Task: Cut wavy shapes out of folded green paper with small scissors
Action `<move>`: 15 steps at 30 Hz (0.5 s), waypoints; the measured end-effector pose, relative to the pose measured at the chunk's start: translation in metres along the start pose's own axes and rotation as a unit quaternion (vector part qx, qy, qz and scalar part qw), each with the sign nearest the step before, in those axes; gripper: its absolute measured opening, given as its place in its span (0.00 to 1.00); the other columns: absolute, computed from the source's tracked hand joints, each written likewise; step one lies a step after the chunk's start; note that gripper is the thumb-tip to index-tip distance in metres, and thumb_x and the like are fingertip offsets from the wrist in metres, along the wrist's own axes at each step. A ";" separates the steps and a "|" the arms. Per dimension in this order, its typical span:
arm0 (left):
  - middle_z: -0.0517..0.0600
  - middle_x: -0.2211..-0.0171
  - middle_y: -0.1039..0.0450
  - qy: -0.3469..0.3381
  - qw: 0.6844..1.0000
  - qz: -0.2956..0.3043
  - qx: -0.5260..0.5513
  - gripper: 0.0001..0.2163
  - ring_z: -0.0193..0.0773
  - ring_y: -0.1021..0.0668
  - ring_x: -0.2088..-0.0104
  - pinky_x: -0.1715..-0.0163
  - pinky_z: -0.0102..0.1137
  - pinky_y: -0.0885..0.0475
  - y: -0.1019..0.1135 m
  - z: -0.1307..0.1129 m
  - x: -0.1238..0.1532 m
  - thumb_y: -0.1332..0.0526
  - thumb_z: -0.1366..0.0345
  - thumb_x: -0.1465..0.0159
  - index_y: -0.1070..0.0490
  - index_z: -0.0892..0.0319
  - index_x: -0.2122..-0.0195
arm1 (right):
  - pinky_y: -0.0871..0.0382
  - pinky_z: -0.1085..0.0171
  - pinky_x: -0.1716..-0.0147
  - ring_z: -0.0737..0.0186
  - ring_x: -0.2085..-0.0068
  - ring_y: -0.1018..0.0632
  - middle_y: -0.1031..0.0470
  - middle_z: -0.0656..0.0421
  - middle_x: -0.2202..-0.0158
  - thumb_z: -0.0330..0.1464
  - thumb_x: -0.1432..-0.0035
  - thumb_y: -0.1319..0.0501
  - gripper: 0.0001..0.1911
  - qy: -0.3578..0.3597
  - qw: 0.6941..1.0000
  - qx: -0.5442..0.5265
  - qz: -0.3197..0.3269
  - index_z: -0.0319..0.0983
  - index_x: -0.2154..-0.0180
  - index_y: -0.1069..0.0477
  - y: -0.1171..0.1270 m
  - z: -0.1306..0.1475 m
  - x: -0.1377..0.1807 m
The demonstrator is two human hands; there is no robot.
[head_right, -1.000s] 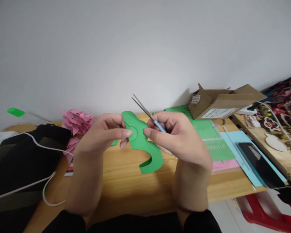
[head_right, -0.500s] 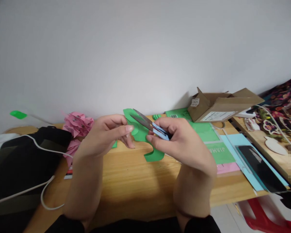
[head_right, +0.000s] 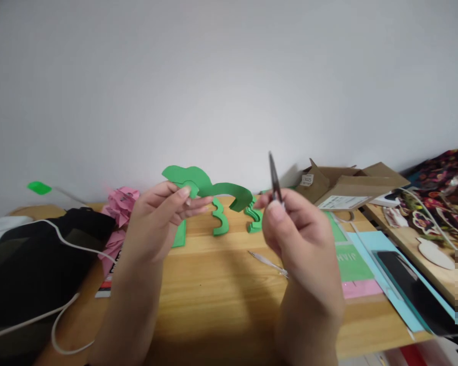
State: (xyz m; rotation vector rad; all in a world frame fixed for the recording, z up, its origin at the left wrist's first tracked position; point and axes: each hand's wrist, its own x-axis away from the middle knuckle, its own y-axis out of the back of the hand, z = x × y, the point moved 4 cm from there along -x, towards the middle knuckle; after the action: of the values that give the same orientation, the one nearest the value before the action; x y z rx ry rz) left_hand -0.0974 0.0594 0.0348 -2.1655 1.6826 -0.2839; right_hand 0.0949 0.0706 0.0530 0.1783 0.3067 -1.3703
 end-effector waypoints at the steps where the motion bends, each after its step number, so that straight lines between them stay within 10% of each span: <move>1: 0.42 0.82 0.31 -0.009 1.000 -0.004 0.016 0.12 0.41 0.16 0.70 0.68 0.30 0.21 0.000 -0.001 0.001 0.31 0.63 0.46 0.34 0.60 0.78 | 0.57 0.68 0.86 0.72 0.83 0.48 0.48 0.68 0.84 0.45 0.39 0.40 0.15 -0.026 0.998 -0.012 0.055 0.41 0.67 0.27 -0.007 -0.001 0.002; 5: 0.42 0.80 0.28 -0.030 0.997 -0.011 0.069 0.11 0.38 0.16 0.71 0.65 0.29 0.21 0.002 -0.003 0.002 0.32 0.64 0.45 0.33 0.60 0.77 | 0.56 0.71 0.88 0.74 0.85 0.47 0.47 0.69 0.85 0.48 0.38 0.42 0.20 -0.148 0.965 -0.016 0.214 0.38 0.71 0.33 -0.032 -0.010 0.011; 15: 0.44 0.79 0.25 -0.019 0.999 0.002 0.026 0.09 0.35 0.19 0.74 0.67 0.32 0.21 -0.004 0.002 0.009 0.33 0.64 0.44 0.32 0.60 0.76 | 0.56 0.74 0.91 0.76 0.88 0.48 0.46 0.71 0.87 0.48 0.37 0.44 0.20 -0.196 0.942 -0.099 0.253 0.38 0.71 0.35 -0.049 -0.026 0.009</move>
State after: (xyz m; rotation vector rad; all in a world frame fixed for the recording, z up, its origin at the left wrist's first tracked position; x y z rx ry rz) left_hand -0.0908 0.0524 0.0344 -2.1162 1.6406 -0.2820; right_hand 0.0458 0.0605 0.0284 -0.1754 0.0524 -0.8303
